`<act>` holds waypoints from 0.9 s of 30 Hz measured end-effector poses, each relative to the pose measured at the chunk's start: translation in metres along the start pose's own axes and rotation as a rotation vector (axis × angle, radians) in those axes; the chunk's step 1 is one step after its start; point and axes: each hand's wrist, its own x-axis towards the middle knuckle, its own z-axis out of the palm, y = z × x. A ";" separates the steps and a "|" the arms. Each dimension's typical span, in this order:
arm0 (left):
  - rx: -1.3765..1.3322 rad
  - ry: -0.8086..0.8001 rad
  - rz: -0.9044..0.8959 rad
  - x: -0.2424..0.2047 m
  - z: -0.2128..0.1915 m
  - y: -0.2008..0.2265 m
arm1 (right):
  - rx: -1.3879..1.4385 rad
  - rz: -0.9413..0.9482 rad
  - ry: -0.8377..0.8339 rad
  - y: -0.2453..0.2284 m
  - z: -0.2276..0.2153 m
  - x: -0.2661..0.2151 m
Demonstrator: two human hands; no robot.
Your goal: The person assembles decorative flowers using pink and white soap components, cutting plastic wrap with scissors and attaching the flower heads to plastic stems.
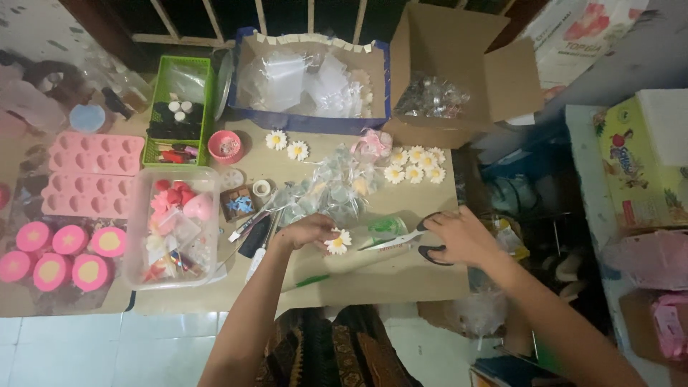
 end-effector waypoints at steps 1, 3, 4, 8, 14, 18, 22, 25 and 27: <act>-0.003 0.001 0.000 0.001 -0.001 0.001 | -0.001 -0.002 -0.002 0.004 0.003 0.004; 0.123 0.016 0.040 0.000 -0.003 -0.001 | -0.001 -0.095 -0.033 0.010 0.010 0.011; 0.119 0.017 0.040 0.001 -0.004 0.000 | -0.002 -0.098 -0.035 0.010 0.006 0.013; 0.238 -0.109 0.056 0.010 -0.012 -0.004 | -0.130 -0.095 -0.255 0.010 -0.006 0.013; 0.183 -0.140 0.079 0.004 -0.016 0.001 | -0.058 -0.076 -0.144 -0.005 -0.015 -0.004; 0.135 -0.101 0.031 -0.011 -0.010 0.016 | 0.031 -0.073 -0.031 -0.020 0.033 0.002; 0.108 -0.053 0.052 -0.012 -0.013 0.009 | 0.053 -0.023 -0.172 -0.029 0.106 0.004; 0.135 0.049 0.076 -0.010 -0.020 -0.003 | 0.048 -0.059 -0.119 -0.033 0.146 -0.006; -0.036 0.178 0.005 -0.010 -0.024 -0.008 | 0.095 -0.063 0.018 -0.045 0.135 -0.015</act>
